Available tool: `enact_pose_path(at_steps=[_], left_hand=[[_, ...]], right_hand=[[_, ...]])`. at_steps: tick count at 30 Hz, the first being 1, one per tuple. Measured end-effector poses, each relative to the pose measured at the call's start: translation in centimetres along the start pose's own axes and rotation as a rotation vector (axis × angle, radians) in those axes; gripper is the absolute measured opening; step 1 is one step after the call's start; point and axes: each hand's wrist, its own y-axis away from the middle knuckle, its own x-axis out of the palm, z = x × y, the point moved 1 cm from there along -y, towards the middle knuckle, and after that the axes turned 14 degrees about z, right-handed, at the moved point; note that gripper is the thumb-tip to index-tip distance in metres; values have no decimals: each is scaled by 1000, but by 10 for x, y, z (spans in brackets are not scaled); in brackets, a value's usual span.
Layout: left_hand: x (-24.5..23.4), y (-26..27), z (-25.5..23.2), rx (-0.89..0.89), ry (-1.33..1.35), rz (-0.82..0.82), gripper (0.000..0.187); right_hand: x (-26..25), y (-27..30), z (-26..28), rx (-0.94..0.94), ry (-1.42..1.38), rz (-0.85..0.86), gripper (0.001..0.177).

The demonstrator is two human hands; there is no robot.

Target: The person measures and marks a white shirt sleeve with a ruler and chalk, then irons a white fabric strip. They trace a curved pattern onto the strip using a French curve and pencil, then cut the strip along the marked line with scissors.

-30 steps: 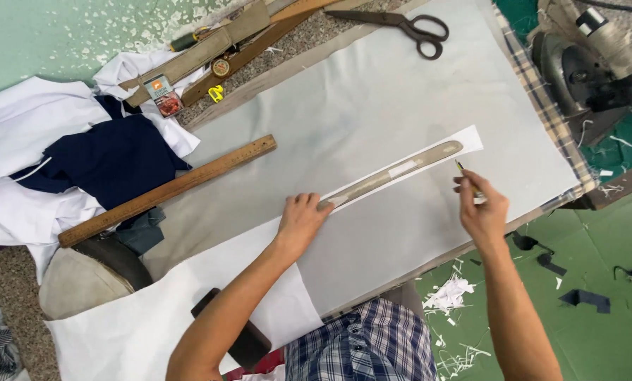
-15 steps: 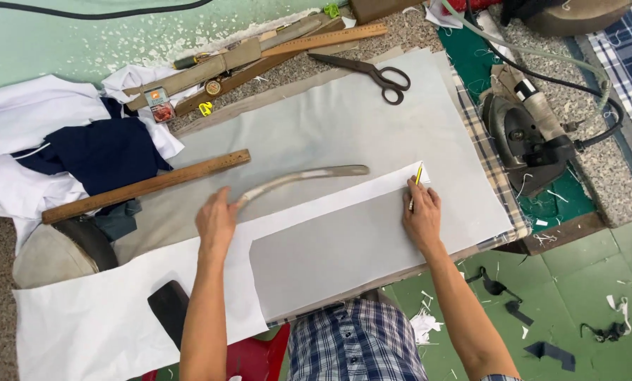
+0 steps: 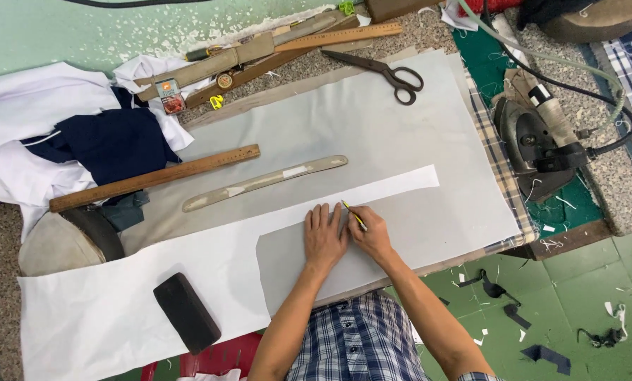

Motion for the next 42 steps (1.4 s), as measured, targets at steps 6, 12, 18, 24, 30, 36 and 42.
enact_pose_path(at_steps=[6,12,18,24,30,36,42], left_hand=[[-1,0,0,-10,15,21,53],[-4,0,-1,-34,46,102,51],[-8,1,-4,-34,47,84,49],[-4,-1,-4,-20,28,19,48],[-1,-1,-2,-17,5,-26,48],[-2,7,-4,40,-9,-105,44],[-8,72,-12,-7,-85,-137,42]], right_hand=[[15,2,-6,-23,101,-5,13],[11,10,1,-14,99,-39,10],[-4,0,2,-26,76,-56,11],[-7,0,-1,-23,148,-17,12],[-35,-15,23,111,-19,-27,16],[-83,-105,-19,-198,515,-105,43],[-137,-266,-150,-212,863,77,61]])
